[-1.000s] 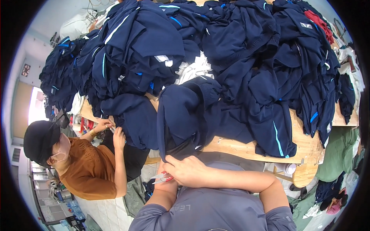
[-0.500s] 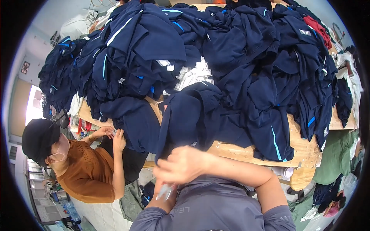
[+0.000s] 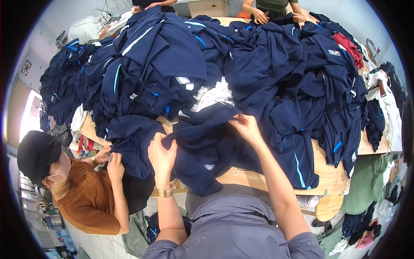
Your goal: Trimming excess threads from navy blue garments using small snips.
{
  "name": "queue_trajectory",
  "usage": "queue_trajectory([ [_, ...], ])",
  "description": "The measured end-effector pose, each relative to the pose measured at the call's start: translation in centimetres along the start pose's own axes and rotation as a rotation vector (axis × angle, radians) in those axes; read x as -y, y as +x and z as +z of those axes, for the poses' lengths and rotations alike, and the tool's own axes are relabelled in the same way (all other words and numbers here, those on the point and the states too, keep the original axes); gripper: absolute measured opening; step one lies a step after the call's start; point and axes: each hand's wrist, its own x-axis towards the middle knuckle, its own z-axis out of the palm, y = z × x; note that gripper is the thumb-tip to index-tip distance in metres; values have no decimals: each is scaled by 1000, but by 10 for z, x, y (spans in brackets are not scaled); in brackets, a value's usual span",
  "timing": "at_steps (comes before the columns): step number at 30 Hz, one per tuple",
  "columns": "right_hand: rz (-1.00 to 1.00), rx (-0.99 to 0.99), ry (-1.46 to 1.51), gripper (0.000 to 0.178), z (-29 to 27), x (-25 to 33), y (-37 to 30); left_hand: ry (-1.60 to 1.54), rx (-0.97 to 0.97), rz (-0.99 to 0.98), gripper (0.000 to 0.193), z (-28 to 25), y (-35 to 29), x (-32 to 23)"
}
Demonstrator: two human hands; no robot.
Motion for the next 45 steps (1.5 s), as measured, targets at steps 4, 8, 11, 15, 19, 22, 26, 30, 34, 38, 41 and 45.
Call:
queue_trajectory([
  [4,174,175,209,19,-11,91,-12,-263,84,399,56,3,0,-41],
  [8,147,334,375,20,-17,138,-15,-457,290,492,56,27,2,-69],
  [11,141,269,328,17,-45,151,-2,-728,410,371,38,18,18,-82],
  [15,-9,228,146,22,-61,131,24,-1319,885,-183,31,22,41,-60],
  [19,-363,-82,-806,17,-29,112,25,-1847,1059,-635,37,31,50,-54],
  [22,-542,-389,-291,9,-8,97,7,-1986,1114,-571,43,32,45,-52],
  [26,-240,-373,-45,25,14,78,-32,-2007,1041,-535,51,35,42,-47],
  [30,-182,-329,-163,26,29,69,-40,-2045,1048,-413,48,27,35,-55],
  [34,-79,-348,-211,10,9,49,-34,-2043,828,-261,48,15,42,-42],
  [38,13,-262,43,14,-6,55,-32,-2162,946,95,47,23,56,-13],
  [41,117,-120,125,31,8,78,-40,-2113,804,85,47,35,58,16],
  [45,-9,183,-280,42,21,59,-41,-2229,688,-50,45,40,60,3],
])
